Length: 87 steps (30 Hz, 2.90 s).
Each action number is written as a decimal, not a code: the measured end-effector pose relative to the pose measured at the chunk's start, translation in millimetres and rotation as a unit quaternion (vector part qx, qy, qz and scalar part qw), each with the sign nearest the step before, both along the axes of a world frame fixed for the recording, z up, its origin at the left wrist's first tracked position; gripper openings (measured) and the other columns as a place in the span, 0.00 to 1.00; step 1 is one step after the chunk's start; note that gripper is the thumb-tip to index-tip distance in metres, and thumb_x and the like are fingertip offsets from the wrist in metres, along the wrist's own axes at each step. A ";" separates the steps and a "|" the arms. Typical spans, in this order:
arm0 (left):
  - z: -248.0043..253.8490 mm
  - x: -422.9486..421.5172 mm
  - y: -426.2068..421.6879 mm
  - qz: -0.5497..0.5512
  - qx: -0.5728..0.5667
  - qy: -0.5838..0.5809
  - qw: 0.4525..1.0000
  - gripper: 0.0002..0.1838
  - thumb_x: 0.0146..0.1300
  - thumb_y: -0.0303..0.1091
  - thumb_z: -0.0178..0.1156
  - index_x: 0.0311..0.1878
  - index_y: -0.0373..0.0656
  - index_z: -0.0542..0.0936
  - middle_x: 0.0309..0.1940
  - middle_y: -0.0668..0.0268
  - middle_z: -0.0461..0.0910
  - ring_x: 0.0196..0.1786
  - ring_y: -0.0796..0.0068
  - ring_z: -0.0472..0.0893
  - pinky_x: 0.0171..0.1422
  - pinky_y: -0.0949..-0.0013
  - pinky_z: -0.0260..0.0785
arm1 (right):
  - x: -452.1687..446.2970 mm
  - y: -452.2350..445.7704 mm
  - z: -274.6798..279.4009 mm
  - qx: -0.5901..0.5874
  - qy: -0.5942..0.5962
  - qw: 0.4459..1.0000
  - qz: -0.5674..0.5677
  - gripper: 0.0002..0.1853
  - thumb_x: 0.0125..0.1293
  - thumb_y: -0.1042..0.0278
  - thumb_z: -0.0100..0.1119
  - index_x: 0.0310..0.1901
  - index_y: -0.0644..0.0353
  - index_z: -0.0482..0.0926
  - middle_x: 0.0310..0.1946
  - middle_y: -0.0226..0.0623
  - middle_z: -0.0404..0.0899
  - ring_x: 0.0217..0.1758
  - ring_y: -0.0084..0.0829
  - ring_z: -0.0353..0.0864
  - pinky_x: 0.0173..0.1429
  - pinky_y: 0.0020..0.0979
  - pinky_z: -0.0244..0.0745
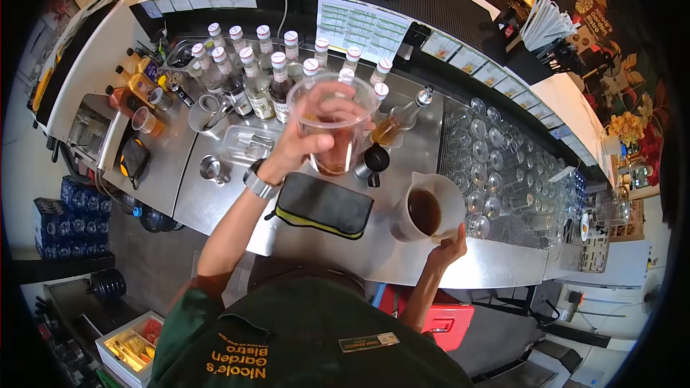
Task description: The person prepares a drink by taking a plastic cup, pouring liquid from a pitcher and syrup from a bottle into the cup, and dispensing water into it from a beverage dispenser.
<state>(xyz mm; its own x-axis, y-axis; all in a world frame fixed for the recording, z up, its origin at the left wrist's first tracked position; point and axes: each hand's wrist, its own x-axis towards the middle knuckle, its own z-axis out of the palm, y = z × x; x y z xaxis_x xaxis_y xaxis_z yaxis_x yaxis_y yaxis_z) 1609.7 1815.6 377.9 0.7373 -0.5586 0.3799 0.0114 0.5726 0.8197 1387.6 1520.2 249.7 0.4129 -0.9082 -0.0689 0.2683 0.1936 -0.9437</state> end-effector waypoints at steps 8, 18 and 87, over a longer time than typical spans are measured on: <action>45.2 22.5 10.9 0.019 0.022 -0.090 0.996 0.43 0.48 0.44 0.71 0.64 0.36 0.62 0.50 0.53 0.78 0.53 0.64 0.80 0.63 0.63 0.68 | -9.2 -19.6 -20.6 -0.004 -0.001 1.000 -0.011 0.15 0.66 0.58 0.60 0.30 0.62 0.81 0.22 0.24 0.77 0.18 0.12 0.64 0.21 0.21 0.48; -7.5 -6.7 -4.8 0.106 0.085 -0.097 0.986 0.48 0.39 0.36 0.79 0.64 0.37 0.63 0.46 0.57 0.78 0.47 0.68 0.80 0.57 0.66 0.70 | -40.3 -25.2 13.6 -0.059 0.043 0.997 0.027 0.15 0.66 0.61 0.60 0.30 0.66 0.77 0.27 0.33 0.77 0.30 0.22 0.75 0.34 0.25 0.67; 60.7 21.8 25.9 -0.081 0.010 -0.068 0.994 0.52 0.41 0.54 0.78 0.65 0.35 0.65 0.47 0.54 0.80 0.49 0.62 0.83 0.58 0.61 0.73 | 82.6 -78.9 -79.1 0.026 -0.036 0.999 -0.005 0.21 0.66 0.57 0.61 0.46 0.73 0.80 0.41 0.42 0.82 0.39 0.30 0.82 0.38 0.31 0.79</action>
